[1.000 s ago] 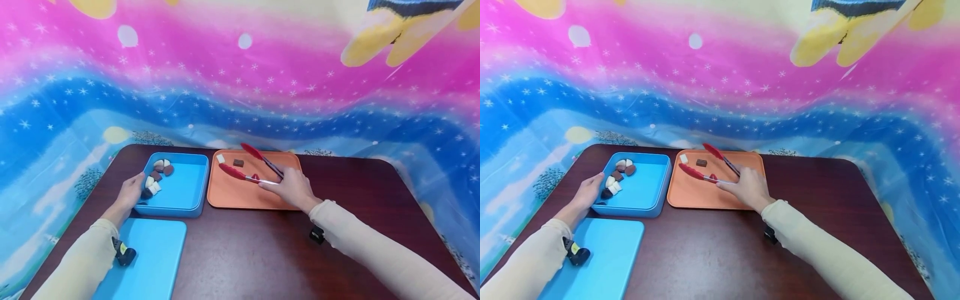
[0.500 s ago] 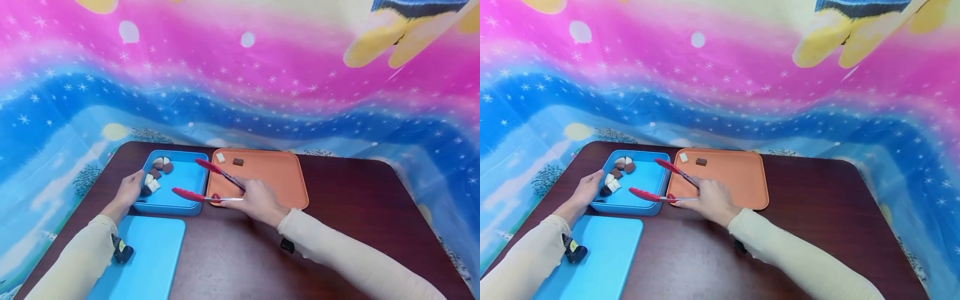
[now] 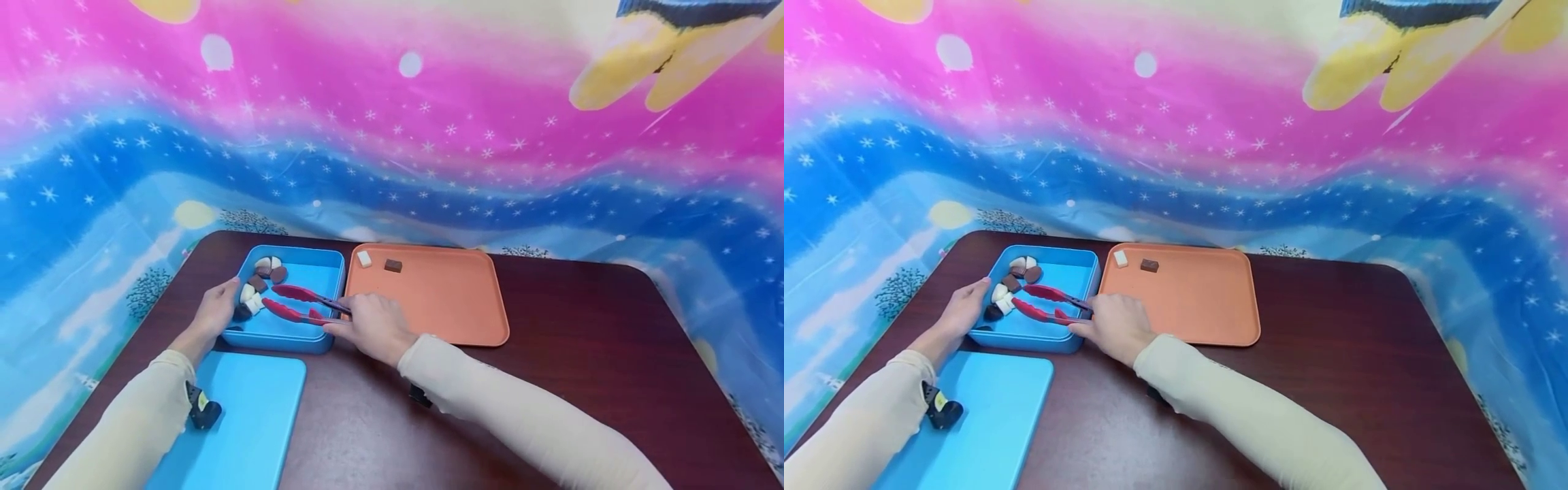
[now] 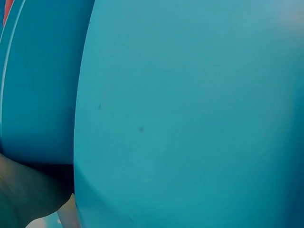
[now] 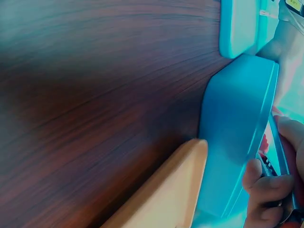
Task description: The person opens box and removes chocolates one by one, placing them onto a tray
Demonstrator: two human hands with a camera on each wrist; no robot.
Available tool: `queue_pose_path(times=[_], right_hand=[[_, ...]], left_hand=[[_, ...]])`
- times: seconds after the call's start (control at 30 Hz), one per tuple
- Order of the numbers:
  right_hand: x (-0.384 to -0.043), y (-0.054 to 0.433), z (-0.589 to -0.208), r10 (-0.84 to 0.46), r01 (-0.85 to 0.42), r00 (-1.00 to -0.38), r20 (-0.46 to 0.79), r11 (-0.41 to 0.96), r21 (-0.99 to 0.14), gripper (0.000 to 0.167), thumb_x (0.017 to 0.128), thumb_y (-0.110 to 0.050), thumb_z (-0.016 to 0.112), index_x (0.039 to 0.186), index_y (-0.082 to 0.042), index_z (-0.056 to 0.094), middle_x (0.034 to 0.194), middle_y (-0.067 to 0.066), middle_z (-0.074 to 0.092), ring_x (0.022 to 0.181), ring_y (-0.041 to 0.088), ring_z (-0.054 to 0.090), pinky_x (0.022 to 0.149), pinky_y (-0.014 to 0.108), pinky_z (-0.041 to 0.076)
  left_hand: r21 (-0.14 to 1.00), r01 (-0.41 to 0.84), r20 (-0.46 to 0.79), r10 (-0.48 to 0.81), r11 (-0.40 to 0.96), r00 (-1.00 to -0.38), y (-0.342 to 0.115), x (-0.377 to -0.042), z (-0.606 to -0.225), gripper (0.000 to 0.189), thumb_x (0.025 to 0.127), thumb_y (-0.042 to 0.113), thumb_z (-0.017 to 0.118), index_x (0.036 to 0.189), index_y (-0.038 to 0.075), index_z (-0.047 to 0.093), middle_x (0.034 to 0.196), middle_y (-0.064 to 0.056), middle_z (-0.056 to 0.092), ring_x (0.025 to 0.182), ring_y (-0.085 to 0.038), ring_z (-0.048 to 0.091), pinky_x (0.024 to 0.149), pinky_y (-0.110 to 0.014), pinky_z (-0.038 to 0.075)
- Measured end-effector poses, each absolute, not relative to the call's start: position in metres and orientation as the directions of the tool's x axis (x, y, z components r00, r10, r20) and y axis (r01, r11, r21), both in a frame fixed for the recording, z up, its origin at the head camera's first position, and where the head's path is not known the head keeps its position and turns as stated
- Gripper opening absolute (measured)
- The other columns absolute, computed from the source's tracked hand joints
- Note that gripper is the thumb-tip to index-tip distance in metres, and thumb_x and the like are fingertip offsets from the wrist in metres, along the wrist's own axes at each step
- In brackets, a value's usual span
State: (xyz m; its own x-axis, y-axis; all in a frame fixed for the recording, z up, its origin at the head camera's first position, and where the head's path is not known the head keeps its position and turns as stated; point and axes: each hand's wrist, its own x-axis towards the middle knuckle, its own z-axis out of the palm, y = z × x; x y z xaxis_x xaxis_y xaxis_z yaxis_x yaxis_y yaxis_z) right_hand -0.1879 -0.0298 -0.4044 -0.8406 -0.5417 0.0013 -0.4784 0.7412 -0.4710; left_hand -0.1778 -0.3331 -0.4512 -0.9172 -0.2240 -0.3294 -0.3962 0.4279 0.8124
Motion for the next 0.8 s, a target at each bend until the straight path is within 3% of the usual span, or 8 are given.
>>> queue_pose_path(times=[0.1, 0.37, 0.8], right_hand=[[-0.189, -0.040, -0.404, -0.552, -0.488, -0.833, -0.018, 0.752, -0.443, 0.049, 0.091, -0.053, 0.070, 0.125, -0.017, 0.073, 0.058, -0.005, 0.056, 0.054, 0.011, 0.053, 0.041, 0.024, 0.037], [-0.189, -0.053, -0.401, -0.549, -0.516, -0.835, -0.029, 0.802, -0.302, 0.049, 0.090, -0.053, 0.071, 0.123, -0.017, 0.072, 0.061, -0.004, 0.055, 0.058, 0.010, 0.054, 0.044, 0.023, 0.040], [-0.190, -0.069, -0.399, -0.518, -0.480, -0.853, -0.056, 0.823, -0.303, 0.045, 0.089, -0.053, 0.073, 0.115, -0.016, 0.074, 0.064, -0.005, 0.057, 0.059, 0.009, 0.055, 0.046, 0.021, 0.042]], left_hand=[[0.807, -0.410, -0.339, -0.235, 0.426, -0.911, -0.332, -0.178, -0.451, 0.074, 0.107, 0.055, 0.011, 0.162, 0.006, 0.003, 0.169, -0.025, 0.004, 0.156, -0.048, 0.006, 0.123, -0.069, 0.015], [0.810, -0.401, -0.329, -0.234, 0.429, -0.915, -0.332, -0.178, -0.451, 0.073, 0.108, 0.054, 0.010, 0.162, 0.005, 0.003, 0.169, -0.025, 0.004, 0.156, -0.048, 0.005, 0.124, -0.068, 0.015], [0.805, -0.408, -0.332, -0.242, 0.432, -0.912, -0.333, -0.178, -0.450, 0.076, 0.107, 0.056, 0.011, 0.161, 0.003, 0.005, 0.168, -0.027, 0.008, 0.155, -0.049, 0.009, 0.123, -0.069, 0.016]])
